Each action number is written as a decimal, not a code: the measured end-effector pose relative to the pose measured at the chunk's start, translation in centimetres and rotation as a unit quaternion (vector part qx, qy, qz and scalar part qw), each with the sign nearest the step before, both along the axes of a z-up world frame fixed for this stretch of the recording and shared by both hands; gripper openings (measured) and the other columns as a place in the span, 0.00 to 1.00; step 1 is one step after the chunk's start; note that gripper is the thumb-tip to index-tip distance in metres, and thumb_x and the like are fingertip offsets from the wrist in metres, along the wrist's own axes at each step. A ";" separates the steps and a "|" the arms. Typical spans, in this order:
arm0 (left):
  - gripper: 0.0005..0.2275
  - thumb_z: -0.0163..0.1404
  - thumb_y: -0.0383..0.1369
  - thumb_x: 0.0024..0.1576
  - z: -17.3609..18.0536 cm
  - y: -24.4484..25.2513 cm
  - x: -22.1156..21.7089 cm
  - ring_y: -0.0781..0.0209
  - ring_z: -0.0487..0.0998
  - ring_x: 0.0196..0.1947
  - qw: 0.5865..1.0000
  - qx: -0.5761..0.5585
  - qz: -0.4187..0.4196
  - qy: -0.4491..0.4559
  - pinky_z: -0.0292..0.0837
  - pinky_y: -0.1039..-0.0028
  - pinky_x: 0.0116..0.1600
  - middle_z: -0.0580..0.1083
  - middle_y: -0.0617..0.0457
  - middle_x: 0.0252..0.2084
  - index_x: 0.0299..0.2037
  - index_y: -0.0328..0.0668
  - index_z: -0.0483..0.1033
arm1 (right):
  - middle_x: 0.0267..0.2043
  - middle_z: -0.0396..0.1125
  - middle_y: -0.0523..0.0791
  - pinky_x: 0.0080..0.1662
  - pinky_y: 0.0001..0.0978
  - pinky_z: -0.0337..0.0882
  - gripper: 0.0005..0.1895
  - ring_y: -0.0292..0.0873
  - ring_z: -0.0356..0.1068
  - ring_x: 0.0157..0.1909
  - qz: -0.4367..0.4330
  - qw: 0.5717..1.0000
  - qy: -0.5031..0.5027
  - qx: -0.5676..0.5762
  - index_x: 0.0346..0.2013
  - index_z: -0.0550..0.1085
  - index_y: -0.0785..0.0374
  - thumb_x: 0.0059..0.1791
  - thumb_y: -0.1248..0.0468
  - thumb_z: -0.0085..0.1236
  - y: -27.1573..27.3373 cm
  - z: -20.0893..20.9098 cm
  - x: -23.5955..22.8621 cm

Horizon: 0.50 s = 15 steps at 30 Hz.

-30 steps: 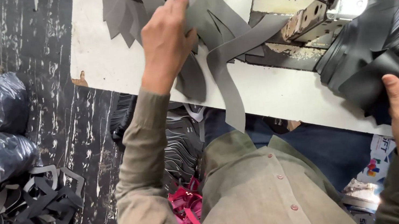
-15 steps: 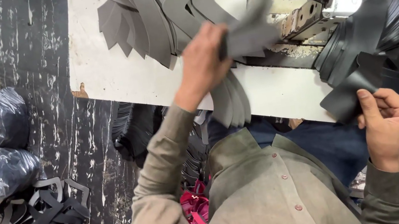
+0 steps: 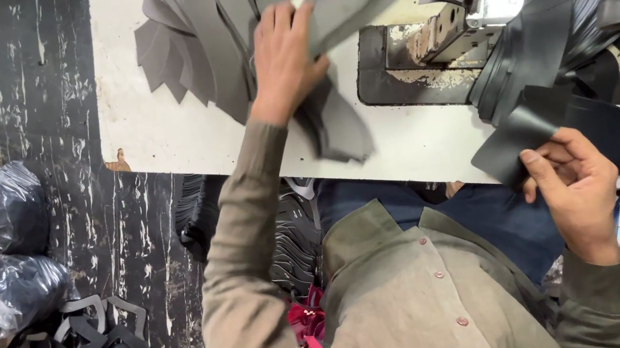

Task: Stitch together the various components of a shoe upper using an industrial sewing machine.

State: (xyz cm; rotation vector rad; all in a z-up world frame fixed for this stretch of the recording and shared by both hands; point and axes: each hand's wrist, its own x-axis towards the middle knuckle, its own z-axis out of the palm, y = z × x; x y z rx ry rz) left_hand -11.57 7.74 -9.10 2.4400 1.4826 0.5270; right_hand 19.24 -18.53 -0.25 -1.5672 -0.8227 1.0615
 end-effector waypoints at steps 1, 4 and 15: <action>0.33 0.66 0.34 0.45 1.1 -1.2 -0.3 0.44 0.63 0.63 1.000 0.000 -0.004 0.001 0.60 0.57 0.66 0.66 0.44 0.58 0.62 0.39 0.68 | 0.38 0.72 0.42 0.31 0.22 0.65 0.10 0.30 0.66 0.29 -0.004 1.000 0.001 0.000 0.49 0.72 0.69 0.54 0.70 0.59 0.1 -0.3 0.4; 0.31 0.66 0.35 0.46 3.8 -4.3 -1.0 0.42 0.63 0.63 0.997 0.069 -0.015 -0.022 0.61 0.57 0.66 0.66 0.43 0.58 0.60 0.35 0.68 | 0.37 0.70 0.42 0.32 0.24 0.68 0.12 0.30 0.67 0.31 0.030 0.999 0.041 0.008 0.51 0.72 0.70 0.54 0.71 0.59 0.1 -1.0 1.2; 0.07 0.53 0.28 0.67 11.3 -10.5 -2.4 0.71 0.74 0.37 0.840 -0.237 0.163 -0.461 0.70 0.79 0.42 0.78 0.55 0.40 0.51 0.34 0.76 | 0.39 0.75 0.47 0.41 0.26 0.74 0.10 0.39 0.77 0.37 0.098 0.994 0.035 -0.042 0.48 0.74 0.73 0.55 0.70 0.56 5.4 1.7 -1.3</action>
